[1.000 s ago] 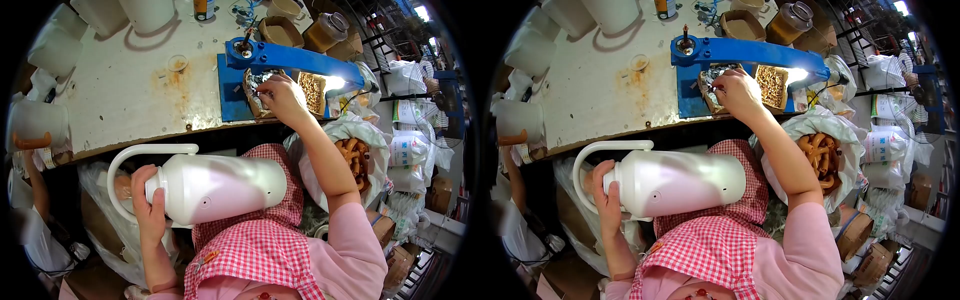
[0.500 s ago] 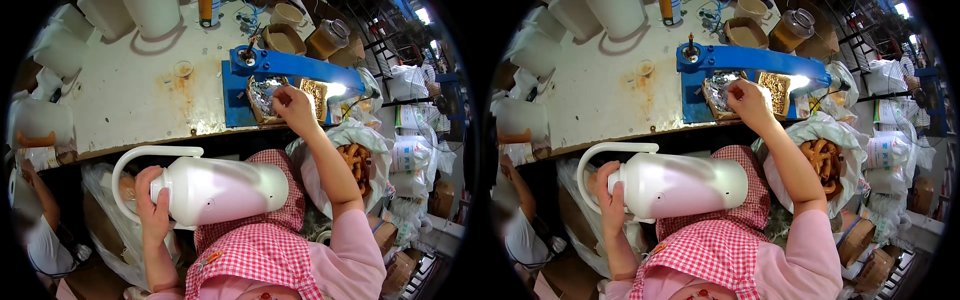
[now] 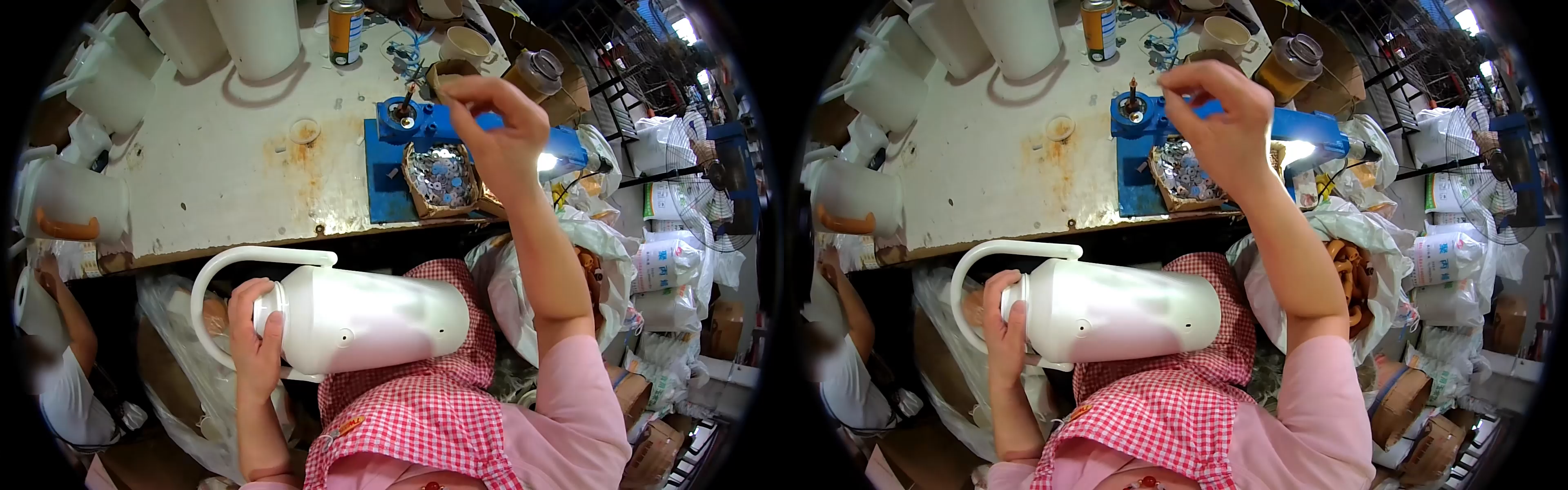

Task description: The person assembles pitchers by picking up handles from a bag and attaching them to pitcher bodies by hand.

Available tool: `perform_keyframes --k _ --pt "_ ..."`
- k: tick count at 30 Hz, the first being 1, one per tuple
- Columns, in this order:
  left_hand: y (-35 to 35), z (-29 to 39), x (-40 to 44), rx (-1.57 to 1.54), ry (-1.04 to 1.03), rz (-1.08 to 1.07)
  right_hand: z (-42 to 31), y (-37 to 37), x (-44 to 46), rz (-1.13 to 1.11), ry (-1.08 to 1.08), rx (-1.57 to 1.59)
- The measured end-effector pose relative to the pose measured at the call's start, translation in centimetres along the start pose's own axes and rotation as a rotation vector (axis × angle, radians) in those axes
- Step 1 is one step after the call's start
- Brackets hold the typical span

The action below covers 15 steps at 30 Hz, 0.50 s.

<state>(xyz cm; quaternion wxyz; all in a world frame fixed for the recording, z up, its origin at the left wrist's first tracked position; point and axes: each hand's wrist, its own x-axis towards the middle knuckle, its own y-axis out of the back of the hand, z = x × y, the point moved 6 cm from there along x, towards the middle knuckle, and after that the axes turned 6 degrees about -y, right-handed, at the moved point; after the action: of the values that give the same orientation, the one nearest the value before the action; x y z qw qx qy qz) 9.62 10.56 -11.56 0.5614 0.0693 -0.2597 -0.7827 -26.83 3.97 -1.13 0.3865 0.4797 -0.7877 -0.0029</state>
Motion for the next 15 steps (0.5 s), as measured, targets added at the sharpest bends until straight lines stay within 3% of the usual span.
perform_keyframes --k 7,9,15 --pt "0.2 -0.1 -0.4 -0.016 0.006 0.031 -0.7 -2.3 1.9 -0.055 0.38 -0.277" --pt "0.3 0.0 -0.3 -0.005 0.013 0.023 -1.5 -2.6 1.4 -0.007 0.595 -0.454" --pt "0.2 -0.2 0.1 0.0 0.006 0.01 -1.8 -3.1 1.1 -0.083 0.689 -0.571"
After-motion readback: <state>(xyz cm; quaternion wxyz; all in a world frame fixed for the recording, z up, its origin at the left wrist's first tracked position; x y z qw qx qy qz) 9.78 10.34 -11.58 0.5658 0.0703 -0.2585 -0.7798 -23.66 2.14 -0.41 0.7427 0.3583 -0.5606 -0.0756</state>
